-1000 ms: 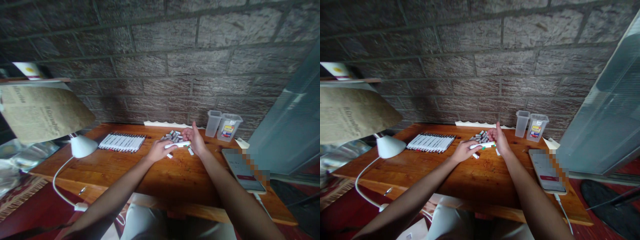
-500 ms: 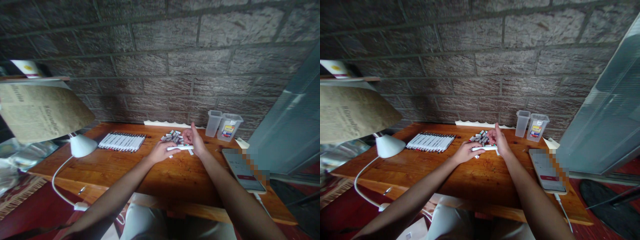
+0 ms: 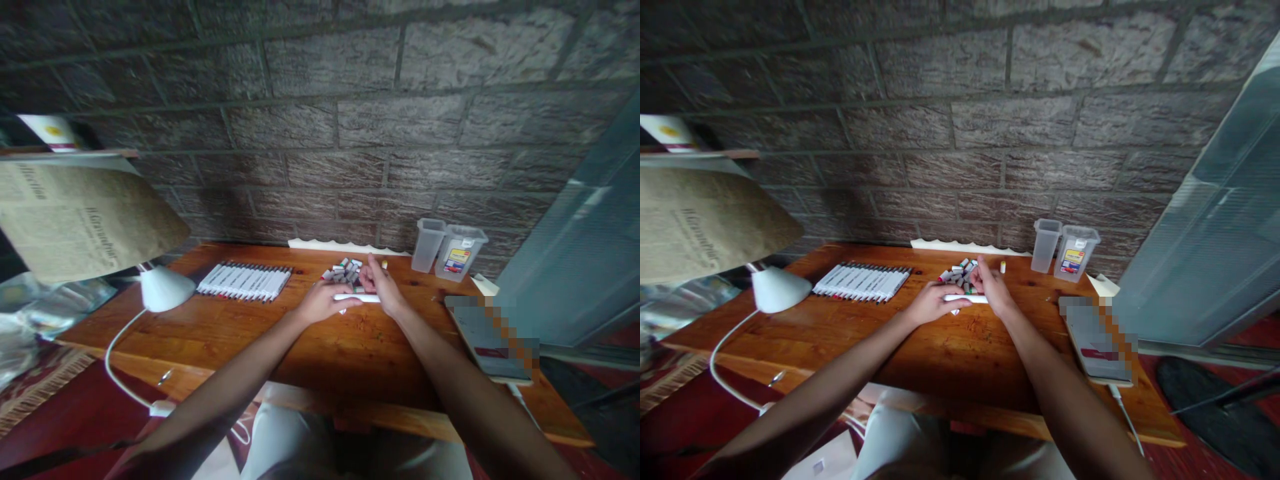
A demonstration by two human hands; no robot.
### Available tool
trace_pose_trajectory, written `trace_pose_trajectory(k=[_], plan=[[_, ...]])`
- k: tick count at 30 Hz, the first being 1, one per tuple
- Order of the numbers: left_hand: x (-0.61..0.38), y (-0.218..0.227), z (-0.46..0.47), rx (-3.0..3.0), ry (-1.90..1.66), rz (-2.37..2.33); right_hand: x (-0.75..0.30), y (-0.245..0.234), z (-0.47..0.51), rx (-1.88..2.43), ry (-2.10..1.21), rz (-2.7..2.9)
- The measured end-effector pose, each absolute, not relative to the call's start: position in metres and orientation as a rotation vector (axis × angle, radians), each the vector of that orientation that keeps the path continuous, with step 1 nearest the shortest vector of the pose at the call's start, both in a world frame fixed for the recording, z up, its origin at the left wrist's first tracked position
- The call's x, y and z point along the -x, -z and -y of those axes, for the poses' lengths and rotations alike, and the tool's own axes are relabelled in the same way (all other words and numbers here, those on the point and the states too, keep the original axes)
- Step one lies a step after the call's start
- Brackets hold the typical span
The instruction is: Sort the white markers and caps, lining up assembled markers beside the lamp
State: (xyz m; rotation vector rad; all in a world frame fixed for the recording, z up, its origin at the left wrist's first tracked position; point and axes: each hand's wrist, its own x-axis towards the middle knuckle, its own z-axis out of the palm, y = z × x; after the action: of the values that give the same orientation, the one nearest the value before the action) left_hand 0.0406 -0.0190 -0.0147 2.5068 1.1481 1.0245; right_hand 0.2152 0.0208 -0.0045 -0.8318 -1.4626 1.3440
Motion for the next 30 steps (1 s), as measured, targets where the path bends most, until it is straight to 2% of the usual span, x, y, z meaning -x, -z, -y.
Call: trace_pose_trajectory(k=[5, 10, 17, 30], plan=[[-0.034, 0.016, 0.012, -2.444, -1.127, -1.247, -0.222, 0.010, -0.034, 1.003, -1.111, 1.428], [-0.025, 0.016, 0.010, -2.343, -1.258, -1.356, -0.235, 0.011, -0.034, 1.188, -0.931, 1.660], [-0.027, 0.017, 0.009, -2.328, -1.284, -1.317, -0.229, 0.008, -0.028, 1.093, -0.876, 1.764], [-0.023, 0.019, 0.004, -2.257, -1.305, -1.342, -0.235, 0.009, -0.042, 0.985, -1.022, 1.280]])
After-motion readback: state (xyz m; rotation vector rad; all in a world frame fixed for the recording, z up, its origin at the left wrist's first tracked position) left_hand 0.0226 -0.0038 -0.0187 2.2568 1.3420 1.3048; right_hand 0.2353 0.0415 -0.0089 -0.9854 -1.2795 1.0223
